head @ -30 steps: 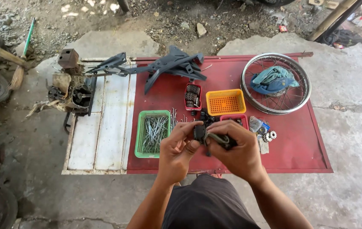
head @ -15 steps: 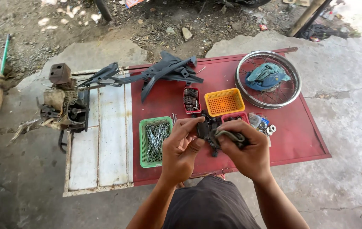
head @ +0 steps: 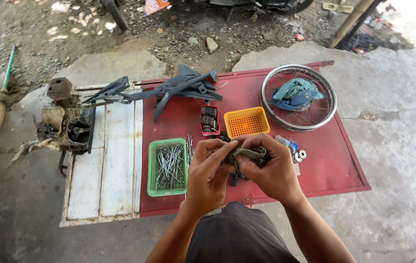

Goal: The person cleans a small black mechanical part using a cloth, wiping it thoroughly while holding it in their hands. They then place the part into a red basket on the table and pick up another similar part to continue the cleaning process.

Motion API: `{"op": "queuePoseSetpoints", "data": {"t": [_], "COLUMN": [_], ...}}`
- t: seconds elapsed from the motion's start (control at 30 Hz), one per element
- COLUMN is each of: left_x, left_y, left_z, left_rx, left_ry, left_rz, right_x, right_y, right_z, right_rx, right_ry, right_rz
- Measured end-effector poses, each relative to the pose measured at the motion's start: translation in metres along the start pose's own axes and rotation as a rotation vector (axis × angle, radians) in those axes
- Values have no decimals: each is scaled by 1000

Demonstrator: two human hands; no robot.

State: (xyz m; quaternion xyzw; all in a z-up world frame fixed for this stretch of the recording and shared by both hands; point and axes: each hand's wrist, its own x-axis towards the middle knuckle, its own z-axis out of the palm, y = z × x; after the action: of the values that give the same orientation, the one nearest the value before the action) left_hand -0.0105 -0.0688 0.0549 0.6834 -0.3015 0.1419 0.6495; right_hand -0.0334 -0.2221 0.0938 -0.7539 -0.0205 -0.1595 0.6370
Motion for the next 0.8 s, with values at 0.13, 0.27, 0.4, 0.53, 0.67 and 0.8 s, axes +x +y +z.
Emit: {"op": "queuePoseSetpoints", "data": {"t": [0.13,0.27,0.4,0.53,0.67,0.8], "left_x": [-7,-14,-16,-26,-33,-36], "left_y": [5,9,15,30,23,21], "left_z": [34,61,79,95,99,90], "left_rx": [12,95,126,113,162,187], "left_ry": [45,68,115,56,162,129], "left_rz": [-11,-3,-61,-197,-65,-47], "right_x": [3,1,-8,-8,-14,-12], "right_y": [13,19,25,35,33,36], "right_z": [-33,-54,-76,-90,-84,-80], "right_rx": [-25,23,46,83,72,74], "right_ry": [-84,-87,-169,-250,-168,-162], "right_rz": [9,74,96,105,142,109]}}
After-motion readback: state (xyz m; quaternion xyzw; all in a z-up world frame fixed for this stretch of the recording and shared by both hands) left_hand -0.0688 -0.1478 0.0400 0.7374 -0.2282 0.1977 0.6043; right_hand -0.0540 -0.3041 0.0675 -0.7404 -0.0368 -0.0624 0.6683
